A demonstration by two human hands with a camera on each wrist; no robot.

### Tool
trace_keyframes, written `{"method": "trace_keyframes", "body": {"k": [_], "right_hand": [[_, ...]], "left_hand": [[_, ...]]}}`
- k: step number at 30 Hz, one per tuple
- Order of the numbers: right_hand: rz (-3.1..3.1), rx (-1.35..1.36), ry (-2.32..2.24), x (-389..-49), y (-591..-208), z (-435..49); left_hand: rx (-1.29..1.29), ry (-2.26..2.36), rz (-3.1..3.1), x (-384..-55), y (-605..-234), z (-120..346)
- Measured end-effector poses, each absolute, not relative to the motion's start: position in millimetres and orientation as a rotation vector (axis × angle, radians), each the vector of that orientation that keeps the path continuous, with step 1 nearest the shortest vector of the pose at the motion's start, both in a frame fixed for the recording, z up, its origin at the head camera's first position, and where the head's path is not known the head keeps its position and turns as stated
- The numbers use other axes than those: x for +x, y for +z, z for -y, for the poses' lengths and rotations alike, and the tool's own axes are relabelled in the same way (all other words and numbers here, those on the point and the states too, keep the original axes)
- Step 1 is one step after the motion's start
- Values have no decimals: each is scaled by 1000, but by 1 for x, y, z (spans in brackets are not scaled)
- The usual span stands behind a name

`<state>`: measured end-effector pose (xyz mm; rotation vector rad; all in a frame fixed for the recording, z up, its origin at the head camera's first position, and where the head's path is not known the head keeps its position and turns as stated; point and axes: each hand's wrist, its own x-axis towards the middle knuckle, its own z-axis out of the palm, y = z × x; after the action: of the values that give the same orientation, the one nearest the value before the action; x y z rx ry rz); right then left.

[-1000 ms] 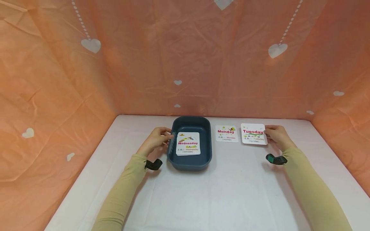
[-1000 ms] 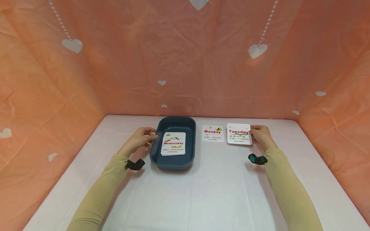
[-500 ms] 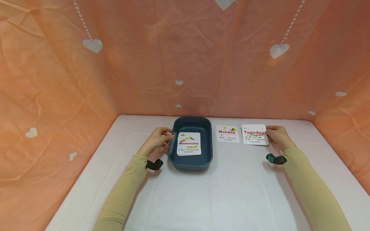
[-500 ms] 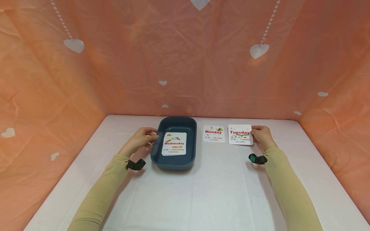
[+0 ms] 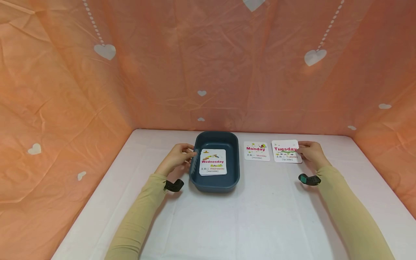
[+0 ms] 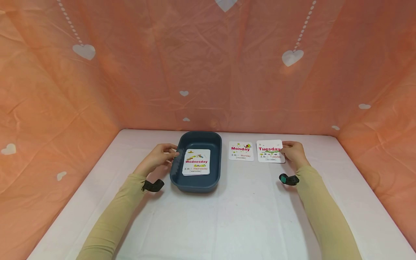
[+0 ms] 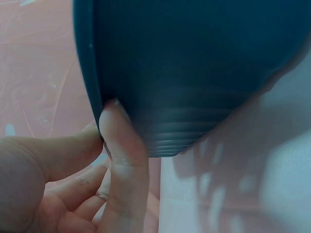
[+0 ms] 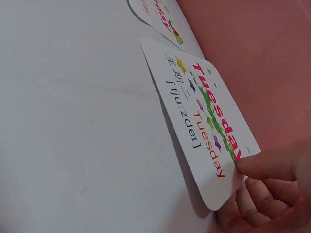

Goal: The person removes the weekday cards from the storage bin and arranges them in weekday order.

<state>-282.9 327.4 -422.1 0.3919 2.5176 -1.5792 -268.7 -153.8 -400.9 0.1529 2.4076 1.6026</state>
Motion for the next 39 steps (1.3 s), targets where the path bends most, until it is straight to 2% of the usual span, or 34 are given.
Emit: {"method": "trace_keyframes", "body": {"k": [27,39], "right_hand": [[-2659,353,-1558,-286,-428,-331],[-2769,325,-1396,-283,-422,-327]], "left_hand": [[173,1627,-2407,-269,-402,154],[165,1624,-2394,-268,-400,154]]}}
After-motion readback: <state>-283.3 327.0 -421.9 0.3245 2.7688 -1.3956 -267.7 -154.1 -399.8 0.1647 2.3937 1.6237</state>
